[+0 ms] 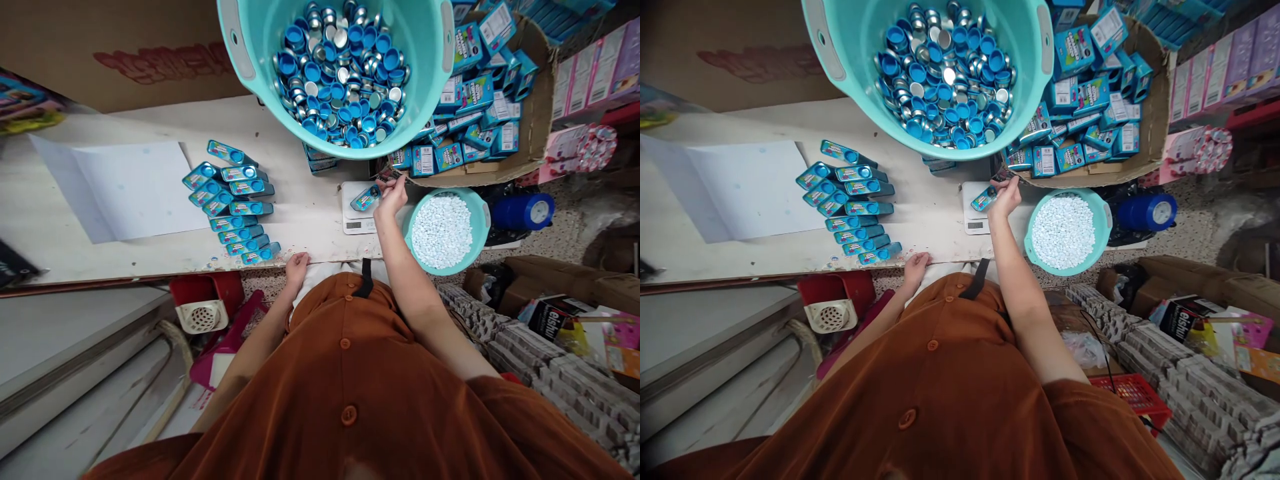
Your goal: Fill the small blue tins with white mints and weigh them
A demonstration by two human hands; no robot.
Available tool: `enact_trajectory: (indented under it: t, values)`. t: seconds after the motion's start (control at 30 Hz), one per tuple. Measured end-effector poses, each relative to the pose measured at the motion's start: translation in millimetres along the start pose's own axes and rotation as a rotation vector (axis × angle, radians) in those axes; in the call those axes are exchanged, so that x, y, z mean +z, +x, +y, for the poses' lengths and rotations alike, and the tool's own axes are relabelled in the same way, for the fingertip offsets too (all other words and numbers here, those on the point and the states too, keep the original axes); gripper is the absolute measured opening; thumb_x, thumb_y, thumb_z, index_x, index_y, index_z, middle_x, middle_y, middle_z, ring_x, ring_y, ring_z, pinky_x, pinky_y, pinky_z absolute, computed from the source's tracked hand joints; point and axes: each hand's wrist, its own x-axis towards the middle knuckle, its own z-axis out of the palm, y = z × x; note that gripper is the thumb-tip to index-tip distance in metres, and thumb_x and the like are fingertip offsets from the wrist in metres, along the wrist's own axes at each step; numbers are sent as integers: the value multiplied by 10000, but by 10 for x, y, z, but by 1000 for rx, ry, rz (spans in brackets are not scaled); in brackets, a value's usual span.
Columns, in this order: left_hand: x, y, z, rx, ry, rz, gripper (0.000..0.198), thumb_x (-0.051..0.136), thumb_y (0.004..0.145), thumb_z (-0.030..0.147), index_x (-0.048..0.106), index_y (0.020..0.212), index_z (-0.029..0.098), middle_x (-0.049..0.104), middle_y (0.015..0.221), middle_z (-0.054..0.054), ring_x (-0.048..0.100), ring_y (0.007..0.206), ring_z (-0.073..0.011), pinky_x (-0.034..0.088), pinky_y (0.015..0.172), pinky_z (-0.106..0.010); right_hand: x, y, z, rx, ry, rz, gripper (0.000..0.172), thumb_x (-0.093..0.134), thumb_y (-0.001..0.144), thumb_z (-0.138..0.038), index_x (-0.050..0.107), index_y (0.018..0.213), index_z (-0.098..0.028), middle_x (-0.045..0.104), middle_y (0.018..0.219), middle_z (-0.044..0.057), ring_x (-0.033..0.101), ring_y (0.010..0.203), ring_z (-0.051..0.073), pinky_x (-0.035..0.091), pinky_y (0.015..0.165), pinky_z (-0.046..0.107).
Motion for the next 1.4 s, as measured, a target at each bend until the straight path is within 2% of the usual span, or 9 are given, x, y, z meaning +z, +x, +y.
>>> enact_trajectory:
  t: [0.17, 0.33, 0.43, 0.67, 0.8, 1.0, 1.4]
  values:
    - [-1, -7, -17, 1, 2, 6, 156, 635, 714, 282, 596, 800, 158, 642, 716, -25, 608, 699, -141, 485, 786, -308, -109, 29, -11, 8, 54, 7, 372, 397, 880, -492, 409, 619, -228, 316, 447, -101, 596, 526, 98, 476, 533, 201]
    - [15, -15, -6, 2, 10, -2, 144, 637, 710, 269, 595, 791, 157, 639, 724, -27, 610, 706, -143, 481, 806, -316, -194, 106, -80, 119, 122, 71, 351, 390, 899, -461, 401, 639, -225, 301, 445, -107, 488, 420, 75, 418, 456, 182]
    - [29, -19, -9, -3, 17, 0, 150, 641, 707, 272, 595, 790, 156, 642, 735, -30, 615, 711, -146, 479, 817, -323, -204, 137, -122, 167, 151, 58, 344, 364, 912, -446, 403, 653, -224, 296, 448, -107, 453, 407, 71, 387, 432, 174]
    - [60, -45, -13, -8, 25, 19, 143, 634, 707, 268, 590, 785, 156, 640, 727, -26, 620, 716, -144, 482, 821, -321, -149, 140, -170, 242, 172, -7, 314, 349, 922, -398, 468, 702, -207, 554, 633, -53, 524, 510, 54, 435, 504, 176]
    - [83, -63, -1, -9, 33, 24, 155, 642, 704, 283, 598, 783, 156, 642, 717, -31, 626, 732, -156, 483, 816, -330, -180, 142, -181, 268, 110, -113, 356, 336, 921, -437, 538, 756, -195, 612, 717, -11, 596, 631, 79, 500, 615, 217]
    - [114, -76, 12, 0, 40, 27, 153, 640, 702, 285, 600, 775, 157, 642, 714, -30, 623, 724, -154, 481, 813, -330, -247, 100, -192, 261, 80, -225, 406, 346, 899, -512, 576, 809, -190, 638, 802, 19, 635, 779, 116, 520, 737, 282]
    - [96, -146, 26, 14, 51, 32, 170, 656, 703, 305, 598, 770, 159, 646, 692, -25, 617, 707, -149, 492, 773, -309, -161, -3, -96, 77, 10, -222, 567, 246, 873, -627, 595, 825, -183, 652, 840, 22, 648, 836, 115, 499, 749, 278]
